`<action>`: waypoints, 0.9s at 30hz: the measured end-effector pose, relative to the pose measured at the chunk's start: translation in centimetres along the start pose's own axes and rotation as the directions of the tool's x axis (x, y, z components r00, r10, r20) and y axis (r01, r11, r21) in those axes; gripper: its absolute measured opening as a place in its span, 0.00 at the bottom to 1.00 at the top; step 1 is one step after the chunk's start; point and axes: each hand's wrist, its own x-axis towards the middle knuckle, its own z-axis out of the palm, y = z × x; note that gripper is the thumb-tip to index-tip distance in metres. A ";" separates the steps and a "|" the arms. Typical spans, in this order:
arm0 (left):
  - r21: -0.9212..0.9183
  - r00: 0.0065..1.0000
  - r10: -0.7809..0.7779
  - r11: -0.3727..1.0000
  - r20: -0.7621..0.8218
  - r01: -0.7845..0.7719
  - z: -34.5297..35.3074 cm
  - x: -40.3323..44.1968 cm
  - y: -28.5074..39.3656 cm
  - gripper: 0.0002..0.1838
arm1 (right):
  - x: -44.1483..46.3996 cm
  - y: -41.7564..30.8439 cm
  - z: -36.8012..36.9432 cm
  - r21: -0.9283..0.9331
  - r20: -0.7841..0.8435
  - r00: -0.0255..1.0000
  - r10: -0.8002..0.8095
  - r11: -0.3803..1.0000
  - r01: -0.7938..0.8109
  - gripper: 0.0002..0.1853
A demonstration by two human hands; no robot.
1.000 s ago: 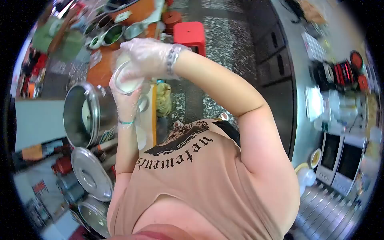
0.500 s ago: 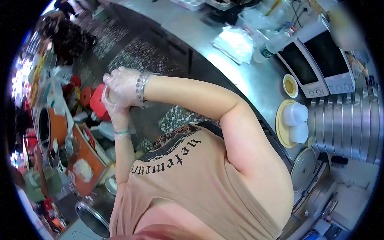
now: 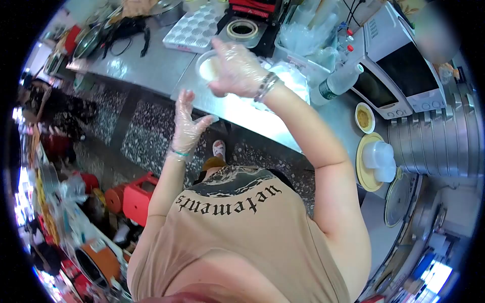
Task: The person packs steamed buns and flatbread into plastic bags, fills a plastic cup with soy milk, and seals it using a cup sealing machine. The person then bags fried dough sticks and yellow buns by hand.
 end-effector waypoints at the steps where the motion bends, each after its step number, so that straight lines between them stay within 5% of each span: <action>1: 0.025 0.998 0.031 0.999 0.055 -0.032 -0.4 2.0 -1.1 0.56 | 2.0 1.9 0.1 -0.034 -0.042 0.998 0.044 0.998 -0.046 0.48; 3: 0.117 0.982 0.103 0.986 0.159 -0.122 -1.0 5.6 -2.5 0.55 | 5.7 6.1 0.8 -0.091 -0.204 0.977 0.055 0.993 -0.075 0.51; 9: 0.053 0.940 0.073 0.994 0.332 -0.096 -2.1 12.5 -5.1 0.53 | 14.1 15.5 2.1 -0.083 -0.285 0.918 0.276 0.947 -0.310 0.53; 14: 0.091 0.930 0.075 0.989 0.359 -0.115 -2.9 15.7 -6.1 0.50 | 17.9 20.9 4.9 -0.167 -0.341 0.893 0.292 0.917 -0.363 0.53; 27: 0.093 0.918 -0.113 0.992 0.381 0.083 -2.5 19.4 -7.5 0.49 | 17.5 24.4 13.0 -0.091 -0.164 0.842 0.514 0.842 -0.532 0.56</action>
